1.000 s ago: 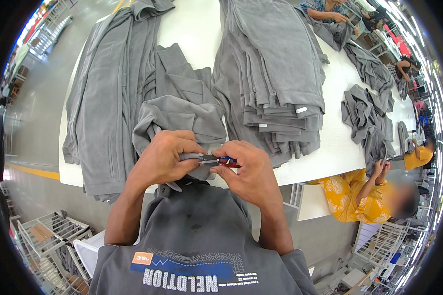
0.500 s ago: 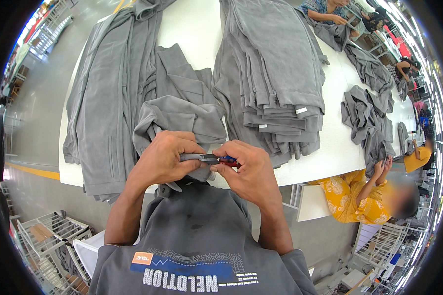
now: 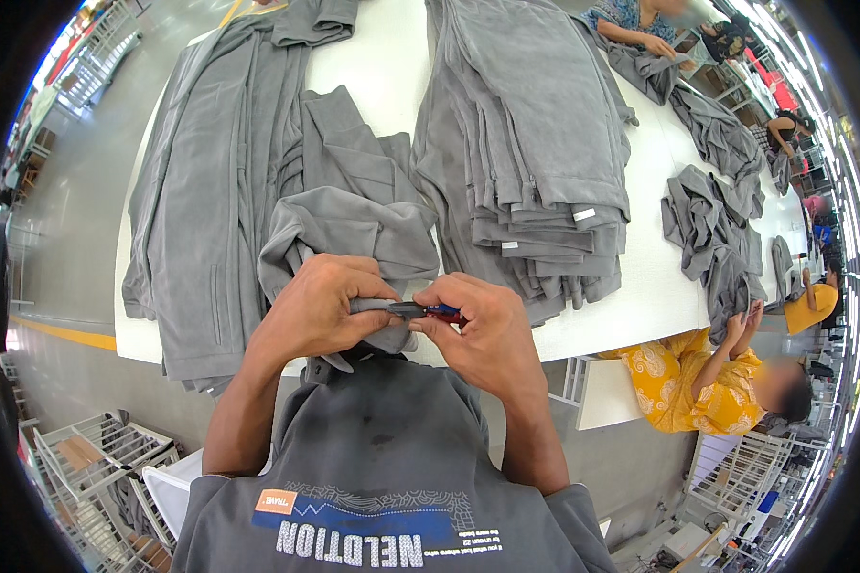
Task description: The person uses a small cutting tool to trim loose threads from the waistband and seams of gray sweatpants. They repeatedly pick up pants from a pile, cut visible threads, and place the pants back on the table.
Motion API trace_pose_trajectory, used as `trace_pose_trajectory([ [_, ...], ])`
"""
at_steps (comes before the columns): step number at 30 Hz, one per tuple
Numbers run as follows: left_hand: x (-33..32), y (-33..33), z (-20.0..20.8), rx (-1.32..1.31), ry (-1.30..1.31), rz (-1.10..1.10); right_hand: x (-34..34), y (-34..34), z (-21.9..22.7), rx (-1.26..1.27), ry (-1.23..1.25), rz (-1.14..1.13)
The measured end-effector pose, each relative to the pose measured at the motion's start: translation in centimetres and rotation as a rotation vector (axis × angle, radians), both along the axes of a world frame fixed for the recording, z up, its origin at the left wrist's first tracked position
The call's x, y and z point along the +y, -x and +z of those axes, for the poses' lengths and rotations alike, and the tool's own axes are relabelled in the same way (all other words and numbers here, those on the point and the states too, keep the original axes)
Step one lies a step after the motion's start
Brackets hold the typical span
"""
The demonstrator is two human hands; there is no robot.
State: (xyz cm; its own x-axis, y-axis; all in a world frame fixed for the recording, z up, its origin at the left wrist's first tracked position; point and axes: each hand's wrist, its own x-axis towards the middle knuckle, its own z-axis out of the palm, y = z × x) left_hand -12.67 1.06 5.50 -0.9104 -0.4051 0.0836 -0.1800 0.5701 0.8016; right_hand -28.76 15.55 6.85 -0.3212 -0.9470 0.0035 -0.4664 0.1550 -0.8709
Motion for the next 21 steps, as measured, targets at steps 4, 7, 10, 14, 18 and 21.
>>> trace_pose_trajectory([
  [4, 0.0, 0.1, 0.2, -0.010, -0.008, 0.002, 0.2, 0.1, -0.2, -0.051, 0.008, -0.058],
  [7, -0.2, 0.1, 0.1, 0.009, -0.008, -0.003, 0.1, 0.0, -0.3, -0.064, 0.023, -0.107],
  [10, -0.2, 0.1, 0.3, -0.034, -0.065, 0.025, 0.0, -0.1, -0.5, -0.092, 0.015, -0.154],
  [14, -0.6, 0.0, -1.1, -0.027, -0.180, 0.061, -0.1, -0.5, -1.7, -0.164, 0.089, -0.224],
  [18, -1.1, 0.1, -2.9, 0.034, -0.576, 0.260, -0.1, -1.4, -2.2, -0.247, 0.151, -0.289],
  [21, -1.1, 0.1, -2.9, 0.084, -0.684, 0.331, 0.5, -1.9, -3.0, -0.286, 0.122, -0.275],
])
